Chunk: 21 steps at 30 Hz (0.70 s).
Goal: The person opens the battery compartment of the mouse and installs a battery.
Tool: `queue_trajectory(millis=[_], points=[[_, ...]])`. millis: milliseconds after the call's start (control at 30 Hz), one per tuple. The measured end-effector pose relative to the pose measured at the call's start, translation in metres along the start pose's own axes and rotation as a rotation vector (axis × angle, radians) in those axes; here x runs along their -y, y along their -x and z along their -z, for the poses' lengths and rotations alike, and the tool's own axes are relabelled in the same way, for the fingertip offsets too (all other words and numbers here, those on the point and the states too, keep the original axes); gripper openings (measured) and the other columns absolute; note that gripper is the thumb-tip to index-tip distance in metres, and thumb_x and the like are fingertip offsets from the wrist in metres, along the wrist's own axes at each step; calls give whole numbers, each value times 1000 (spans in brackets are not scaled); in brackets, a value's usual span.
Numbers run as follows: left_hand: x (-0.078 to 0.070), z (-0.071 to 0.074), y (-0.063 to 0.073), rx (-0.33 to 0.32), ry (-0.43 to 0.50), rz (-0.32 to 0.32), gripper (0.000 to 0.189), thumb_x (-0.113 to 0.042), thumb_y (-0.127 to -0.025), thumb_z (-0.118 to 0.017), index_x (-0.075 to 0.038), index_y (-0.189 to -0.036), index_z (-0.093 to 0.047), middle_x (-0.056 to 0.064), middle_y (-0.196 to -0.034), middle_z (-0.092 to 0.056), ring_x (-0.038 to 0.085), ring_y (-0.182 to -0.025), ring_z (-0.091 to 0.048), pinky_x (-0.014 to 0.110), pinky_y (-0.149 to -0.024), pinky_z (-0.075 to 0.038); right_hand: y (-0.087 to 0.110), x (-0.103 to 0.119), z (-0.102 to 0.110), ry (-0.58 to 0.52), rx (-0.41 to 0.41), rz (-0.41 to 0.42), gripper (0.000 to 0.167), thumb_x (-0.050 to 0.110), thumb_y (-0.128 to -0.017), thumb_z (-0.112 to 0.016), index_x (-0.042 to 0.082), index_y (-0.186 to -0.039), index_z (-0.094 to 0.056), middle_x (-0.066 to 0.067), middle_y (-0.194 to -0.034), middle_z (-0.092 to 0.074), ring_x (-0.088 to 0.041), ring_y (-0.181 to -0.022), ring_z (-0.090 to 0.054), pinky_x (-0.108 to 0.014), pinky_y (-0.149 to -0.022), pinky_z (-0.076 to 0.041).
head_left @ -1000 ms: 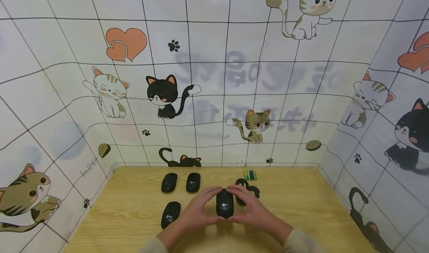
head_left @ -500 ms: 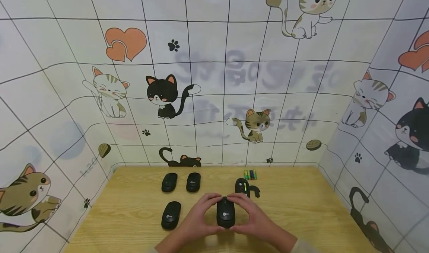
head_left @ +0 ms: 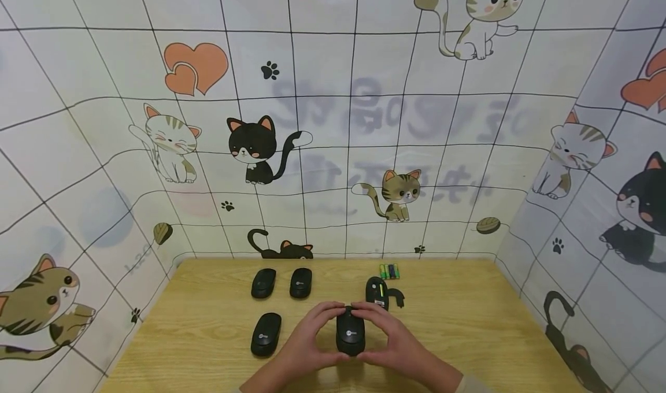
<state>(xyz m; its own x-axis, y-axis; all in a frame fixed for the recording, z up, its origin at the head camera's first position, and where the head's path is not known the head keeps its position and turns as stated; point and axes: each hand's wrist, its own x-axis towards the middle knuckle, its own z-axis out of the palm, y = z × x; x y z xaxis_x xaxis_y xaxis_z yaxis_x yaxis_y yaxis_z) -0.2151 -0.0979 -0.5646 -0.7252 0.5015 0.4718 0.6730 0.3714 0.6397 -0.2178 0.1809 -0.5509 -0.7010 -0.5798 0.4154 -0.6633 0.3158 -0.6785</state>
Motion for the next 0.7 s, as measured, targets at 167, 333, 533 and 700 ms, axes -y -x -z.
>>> queue_trajectory(millis=[167,333,533,700], points=[[-2,1,1,1,-37,-11,73,-44,-92,-92,-20,-154,-61,0,-162,-56,28,-147,-57,50,-115,-54,1,4,0,-37,-33,16,65,35,-94,-91,23,-151,-64,-5,-160,-59,-32,-144,-58,-40,-115,-53],[-4,0,2,-6,-13,-14,67,-41,-95,-89,-21,-153,-61,0,-162,-57,27,-146,-58,49,-116,-54,3,4,-2,-69,-55,-18,59,34,-96,-89,24,-150,-66,-4,-159,-60,-31,-145,-57,-38,-114,-54],[-5,-4,2,-97,16,-108,60,-29,-94,-92,-19,-147,-65,4,-154,-63,27,-141,-61,44,-113,-56,3,5,-5,-169,-68,-8,55,22,-98,-88,18,-149,-66,-9,-158,-59,-27,-145,-57,-40,-113,-55],[-5,-9,2,-129,117,-107,52,-21,-96,-90,-21,-143,-69,3,-149,-66,25,-137,-64,39,-109,-59,2,7,-8,-232,-80,48,51,11,-100,-83,12,-149,-66,-16,-155,-59,-26,-143,-59,-40,-111,-57]])
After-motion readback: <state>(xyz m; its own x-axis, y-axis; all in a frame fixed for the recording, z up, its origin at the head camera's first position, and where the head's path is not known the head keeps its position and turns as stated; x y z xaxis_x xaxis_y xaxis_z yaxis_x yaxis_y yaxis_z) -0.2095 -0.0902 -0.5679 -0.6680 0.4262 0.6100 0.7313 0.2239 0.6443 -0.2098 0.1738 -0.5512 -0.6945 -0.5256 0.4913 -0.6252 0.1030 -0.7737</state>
